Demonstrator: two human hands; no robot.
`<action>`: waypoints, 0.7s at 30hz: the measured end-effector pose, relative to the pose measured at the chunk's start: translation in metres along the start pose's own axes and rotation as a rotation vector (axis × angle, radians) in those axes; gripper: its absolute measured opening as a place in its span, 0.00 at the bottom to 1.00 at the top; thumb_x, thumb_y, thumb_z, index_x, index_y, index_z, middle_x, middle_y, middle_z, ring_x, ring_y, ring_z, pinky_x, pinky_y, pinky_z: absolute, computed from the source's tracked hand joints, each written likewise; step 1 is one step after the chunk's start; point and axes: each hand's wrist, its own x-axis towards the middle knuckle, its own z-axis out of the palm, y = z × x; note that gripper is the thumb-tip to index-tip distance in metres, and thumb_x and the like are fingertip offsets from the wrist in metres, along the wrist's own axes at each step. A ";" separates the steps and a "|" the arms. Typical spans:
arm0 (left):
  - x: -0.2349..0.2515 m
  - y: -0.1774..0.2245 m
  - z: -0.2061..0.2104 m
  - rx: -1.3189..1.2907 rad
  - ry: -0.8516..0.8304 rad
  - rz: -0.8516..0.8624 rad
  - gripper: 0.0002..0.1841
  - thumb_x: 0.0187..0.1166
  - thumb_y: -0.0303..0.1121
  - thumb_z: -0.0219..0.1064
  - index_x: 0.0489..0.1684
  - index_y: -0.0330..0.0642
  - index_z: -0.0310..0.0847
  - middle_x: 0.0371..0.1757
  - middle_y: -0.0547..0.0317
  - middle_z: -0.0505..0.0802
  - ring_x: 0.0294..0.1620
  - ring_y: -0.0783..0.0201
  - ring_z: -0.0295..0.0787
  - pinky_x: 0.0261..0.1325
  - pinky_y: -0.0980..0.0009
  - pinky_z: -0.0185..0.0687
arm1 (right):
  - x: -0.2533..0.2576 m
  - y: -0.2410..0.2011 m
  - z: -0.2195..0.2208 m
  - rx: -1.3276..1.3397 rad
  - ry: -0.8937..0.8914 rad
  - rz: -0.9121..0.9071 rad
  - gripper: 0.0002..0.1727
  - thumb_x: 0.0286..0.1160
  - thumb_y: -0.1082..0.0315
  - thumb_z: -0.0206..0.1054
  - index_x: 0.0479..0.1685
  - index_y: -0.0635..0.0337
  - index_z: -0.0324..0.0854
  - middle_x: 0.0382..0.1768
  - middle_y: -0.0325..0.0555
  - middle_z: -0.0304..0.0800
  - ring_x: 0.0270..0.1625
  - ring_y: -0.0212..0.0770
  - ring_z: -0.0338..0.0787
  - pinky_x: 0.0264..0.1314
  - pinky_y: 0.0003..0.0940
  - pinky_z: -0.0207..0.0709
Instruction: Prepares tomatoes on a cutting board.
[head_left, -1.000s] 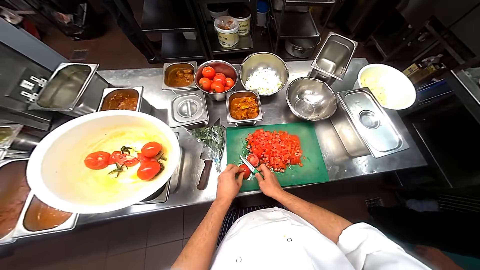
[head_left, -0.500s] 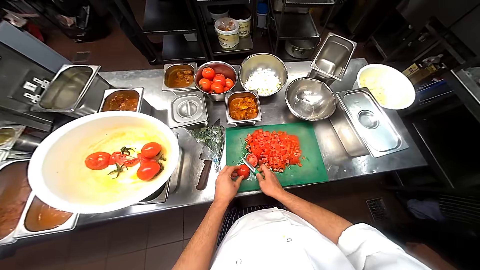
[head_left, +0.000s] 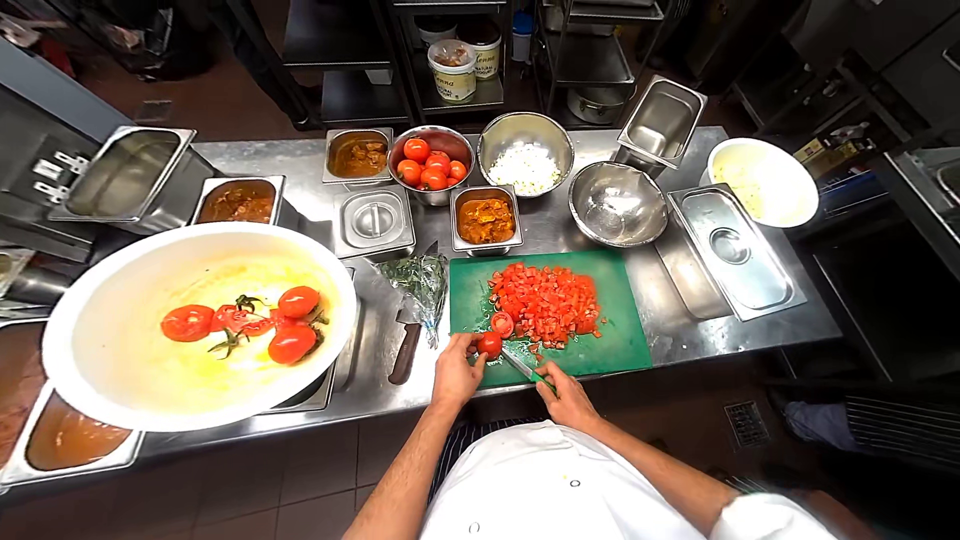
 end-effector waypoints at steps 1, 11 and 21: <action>0.004 0.000 -0.002 0.022 -0.003 0.021 0.17 0.75 0.30 0.75 0.63 0.47 0.87 0.61 0.55 0.91 0.56 0.59 0.92 0.64 0.56 0.89 | -0.008 0.006 -0.003 -0.094 0.064 -0.031 0.21 0.86 0.53 0.53 0.69 0.48 0.80 0.35 0.44 0.91 0.39 0.47 0.92 0.47 0.52 0.84; 0.012 0.002 0.005 0.186 -0.028 0.232 0.15 0.77 0.32 0.71 0.61 0.48 0.88 0.66 0.51 0.87 0.67 0.51 0.86 0.68 0.51 0.85 | 0.064 -0.041 0.003 -0.558 0.223 -0.453 0.23 0.83 0.62 0.57 0.76 0.43 0.81 0.42 0.43 0.93 0.33 0.48 0.93 0.32 0.50 0.86; 0.003 -0.001 0.010 0.179 0.062 0.175 0.14 0.78 0.35 0.72 0.60 0.50 0.89 0.62 0.51 0.87 0.60 0.54 0.89 0.60 0.53 0.90 | -0.001 0.005 -0.017 -0.600 0.129 -0.347 0.23 0.85 0.60 0.51 0.75 0.44 0.81 0.40 0.45 0.94 0.32 0.50 0.93 0.30 0.51 0.84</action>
